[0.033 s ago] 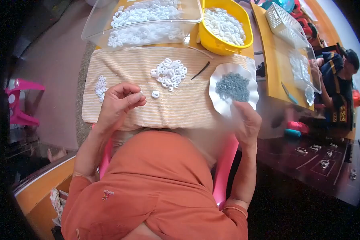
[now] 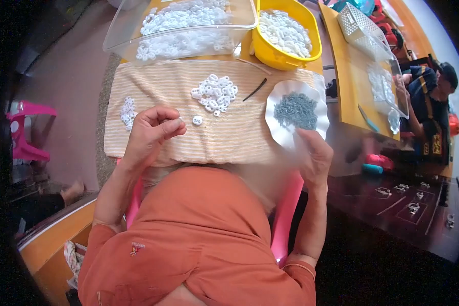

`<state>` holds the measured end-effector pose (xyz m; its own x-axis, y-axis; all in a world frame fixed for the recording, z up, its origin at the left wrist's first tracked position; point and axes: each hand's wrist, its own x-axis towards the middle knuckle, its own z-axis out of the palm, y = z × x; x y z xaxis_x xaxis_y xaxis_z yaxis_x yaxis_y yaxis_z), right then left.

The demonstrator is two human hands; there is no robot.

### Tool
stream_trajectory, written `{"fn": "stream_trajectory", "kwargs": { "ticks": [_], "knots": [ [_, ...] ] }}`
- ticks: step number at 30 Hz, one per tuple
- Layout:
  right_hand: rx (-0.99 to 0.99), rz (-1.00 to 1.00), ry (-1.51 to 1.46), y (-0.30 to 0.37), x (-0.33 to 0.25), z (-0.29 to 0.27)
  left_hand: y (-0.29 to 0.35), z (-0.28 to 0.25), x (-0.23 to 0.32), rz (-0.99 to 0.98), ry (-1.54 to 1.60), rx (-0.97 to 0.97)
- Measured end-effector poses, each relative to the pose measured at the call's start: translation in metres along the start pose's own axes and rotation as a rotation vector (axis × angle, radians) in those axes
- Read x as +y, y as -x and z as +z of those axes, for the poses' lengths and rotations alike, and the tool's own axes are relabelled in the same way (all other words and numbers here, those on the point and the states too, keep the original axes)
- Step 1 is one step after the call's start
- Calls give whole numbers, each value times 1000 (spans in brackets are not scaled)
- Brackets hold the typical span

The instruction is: Manual assembly of small white plastic rings and components at a workbench.

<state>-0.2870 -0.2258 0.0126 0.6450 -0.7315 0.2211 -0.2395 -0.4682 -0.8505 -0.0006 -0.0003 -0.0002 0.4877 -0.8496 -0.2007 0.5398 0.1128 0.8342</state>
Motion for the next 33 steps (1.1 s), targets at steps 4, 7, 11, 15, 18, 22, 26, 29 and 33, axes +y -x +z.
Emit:
{"fn": "stream_trajectory", "kwargs": {
  "ticks": [4,7,11,15,18,22,26,29,33],
  "knots": [
    [8,-129,211,-7,4,-7,-3,7,-2,-39,-34,15],
    [-41,-133,340,-8,-2,-4,-1,6,-5,-62,1,12],
    [-82,-153,484,-13,0,-1,-1,11,-7,-71,47,-31],
    [-100,-160,575,-22,-3,6,1,14,-11,-69,19,-57],
    [-131,-151,654,-28,-13,10,2,16,-12,-60,1,-66],
    [-187,-155,729,-35,-12,9,5,22,-12,-68,-12,-71],
    [-206,-176,686,-39,-11,8,5,20,-17,-53,-36,-135],
    [-243,-210,700,-42,-10,7,6,21,-19,-83,-10,-123],
    [-277,-181,721,-43,-14,8,6,19,-24,-72,-8,-136]
  ]
}}
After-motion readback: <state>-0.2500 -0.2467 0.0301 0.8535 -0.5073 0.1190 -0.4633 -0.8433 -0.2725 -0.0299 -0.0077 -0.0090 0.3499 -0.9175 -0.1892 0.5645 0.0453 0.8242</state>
